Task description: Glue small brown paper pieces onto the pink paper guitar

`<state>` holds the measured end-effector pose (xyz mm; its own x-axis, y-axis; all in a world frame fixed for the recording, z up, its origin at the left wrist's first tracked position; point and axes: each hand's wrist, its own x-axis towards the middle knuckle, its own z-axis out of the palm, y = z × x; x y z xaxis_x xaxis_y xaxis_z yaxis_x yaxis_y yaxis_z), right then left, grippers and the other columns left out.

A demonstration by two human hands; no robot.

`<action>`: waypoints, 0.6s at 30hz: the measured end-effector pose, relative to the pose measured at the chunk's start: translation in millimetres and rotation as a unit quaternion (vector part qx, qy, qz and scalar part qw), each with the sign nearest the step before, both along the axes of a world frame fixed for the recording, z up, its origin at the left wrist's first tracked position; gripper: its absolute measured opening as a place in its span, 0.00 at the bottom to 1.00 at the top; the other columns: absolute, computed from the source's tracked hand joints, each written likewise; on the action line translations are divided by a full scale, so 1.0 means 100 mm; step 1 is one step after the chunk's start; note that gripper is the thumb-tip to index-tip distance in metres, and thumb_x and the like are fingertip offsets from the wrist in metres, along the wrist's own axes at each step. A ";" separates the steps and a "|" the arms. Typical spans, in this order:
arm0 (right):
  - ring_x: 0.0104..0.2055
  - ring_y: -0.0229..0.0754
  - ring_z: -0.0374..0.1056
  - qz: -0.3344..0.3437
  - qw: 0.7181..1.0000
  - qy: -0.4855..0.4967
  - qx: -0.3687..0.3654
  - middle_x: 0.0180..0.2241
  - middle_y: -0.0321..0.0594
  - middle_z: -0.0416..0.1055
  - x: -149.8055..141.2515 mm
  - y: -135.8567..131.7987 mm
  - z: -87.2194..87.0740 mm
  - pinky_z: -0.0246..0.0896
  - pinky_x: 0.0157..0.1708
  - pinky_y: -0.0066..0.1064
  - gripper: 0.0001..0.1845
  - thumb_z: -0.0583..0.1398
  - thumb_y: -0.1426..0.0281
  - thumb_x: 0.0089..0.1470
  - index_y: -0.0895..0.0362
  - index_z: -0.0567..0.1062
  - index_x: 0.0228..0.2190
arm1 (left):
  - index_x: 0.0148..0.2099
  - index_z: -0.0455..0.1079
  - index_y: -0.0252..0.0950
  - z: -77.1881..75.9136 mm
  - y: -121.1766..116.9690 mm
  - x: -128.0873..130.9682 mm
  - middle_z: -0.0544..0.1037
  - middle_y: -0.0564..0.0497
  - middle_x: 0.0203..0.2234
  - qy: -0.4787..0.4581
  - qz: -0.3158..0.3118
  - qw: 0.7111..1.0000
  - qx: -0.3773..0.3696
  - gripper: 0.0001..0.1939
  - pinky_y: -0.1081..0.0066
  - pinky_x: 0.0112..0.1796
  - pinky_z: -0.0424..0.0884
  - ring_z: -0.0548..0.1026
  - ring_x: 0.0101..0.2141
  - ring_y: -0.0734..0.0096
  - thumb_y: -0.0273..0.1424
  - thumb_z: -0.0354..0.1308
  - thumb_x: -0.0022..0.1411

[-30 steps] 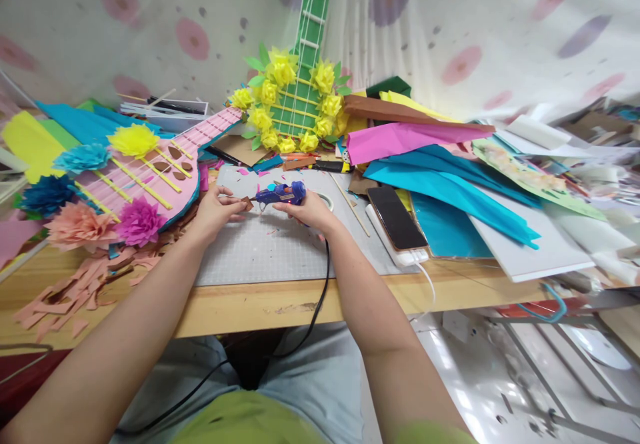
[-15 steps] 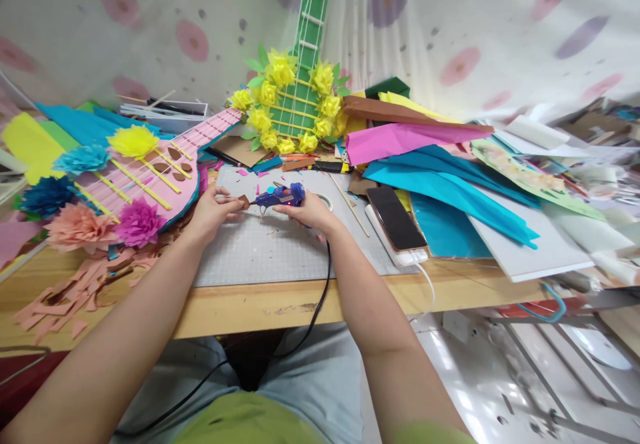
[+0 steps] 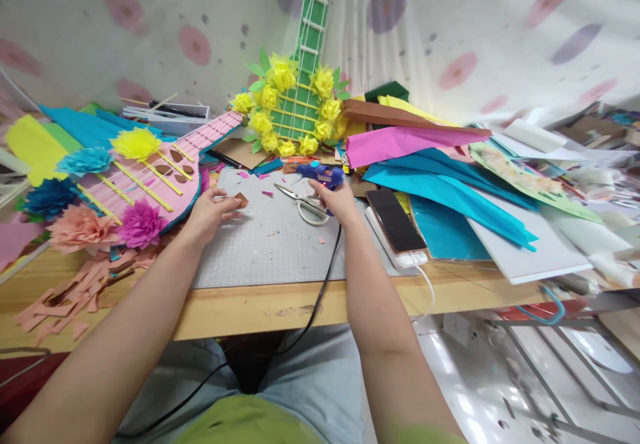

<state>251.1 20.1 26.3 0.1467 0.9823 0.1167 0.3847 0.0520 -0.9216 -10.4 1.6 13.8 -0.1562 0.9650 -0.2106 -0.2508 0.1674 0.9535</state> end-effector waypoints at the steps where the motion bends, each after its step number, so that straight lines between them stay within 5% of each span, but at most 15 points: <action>1: 0.18 0.35 0.61 -0.044 0.999 -0.019 0.004 0.18 0.39 0.69 0.07 0.05 -0.04 0.59 0.21 0.30 0.23 0.63 0.50 0.42 0.58 0.71 0.21 | 0.35 0.56 0.36 0.00 0.00 0.00 0.76 0.52 0.23 -0.005 0.000 1.000 -0.001 0.20 0.71 0.27 0.75 0.78 0.26 0.70 0.19 0.64 0.46; 4: 0.29 0.45 0.70 -0.125 0.986 -0.109 -0.019 0.27 0.46 0.75 0.24 0.19 -0.21 0.66 0.33 0.37 0.22 0.64 0.51 0.40 0.59 0.74 0.25 | 0.35 0.56 0.36 0.01 -0.02 0.01 0.77 0.51 0.22 -0.025 -0.018 0.999 -0.009 0.19 0.72 0.27 0.74 0.78 0.27 0.70 0.18 0.62 0.47; 8: 0.42 0.53 0.71 -0.136 0.972 -0.185 -0.045 0.37 0.50 0.76 0.33 0.28 -0.34 0.64 0.44 0.45 0.28 0.65 0.50 0.39 0.59 0.75 0.36 | 0.36 0.57 0.35 0.03 -0.06 0.01 0.79 0.47 0.24 -0.042 -0.091 0.994 -0.032 0.19 0.73 0.28 0.74 0.79 0.28 0.68 0.18 0.63 0.47; 11: 0.45 0.52 0.69 -0.193 0.955 -0.205 0.094 0.41 0.49 0.73 0.30 0.22 -0.25 0.62 0.47 0.47 0.33 0.65 0.51 0.38 0.58 0.70 0.42 | 0.36 0.57 0.35 0.03 -0.08 0.01 0.79 0.47 0.25 -0.036 -0.127 0.990 -0.044 0.20 0.73 0.27 0.73 0.79 0.28 0.68 0.19 0.64 0.46; 14: 0.48 0.50 0.65 -0.255 0.905 -0.196 0.279 0.44 0.49 0.68 0.13 0.07 -0.06 0.59 0.51 0.48 0.28 0.62 0.54 0.45 0.56 0.67 0.44 | 0.36 0.57 0.36 0.02 -0.09 0.01 0.79 0.47 0.25 -0.033 -0.138 0.989 -0.043 0.20 0.72 0.28 0.73 0.80 0.29 0.67 0.20 0.65 0.45; 16: 0.46 0.47 0.66 -0.220 0.910 -0.142 0.321 0.42 0.47 0.68 -0.06 -0.03 0.01 0.61 0.49 0.45 0.20 0.60 0.57 0.49 0.55 0.66 0.41 | 0.36 0.57 0.36 0.00 -0.09 0.00 0.79 0.48 0.25 -0.034 -0.141 0.989 -0.039 0.21 0.72 0.28 0.74 0.80 0.29 0.67 0.20 0.66 0.45; 18: 0.37 0.42 0.67 -0.093 0.955 -0.066 0.275 0.33 0.41 0.68 -0.30 -0.10 -0.01 0.64 0.42 0.39 0.13 0.58 0.59 0.51 0.54 0.67 0.35 | 0.37 0.57 0.36 0.00 -0.09 0.00 0.79 0.49 0.24 -0.032 -0.144 0.988 -0.036 0.21 0.72 0.27 0.73 0.79 0.28 0.67 0.20 0.65 0.45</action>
<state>220.9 10.3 25.4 0.2600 0.7262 0.6364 0.5458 0.4332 -0.7173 -10.3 -7.2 13.6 0.1396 0.9498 -0.2799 -0.2428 0.3068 0.9203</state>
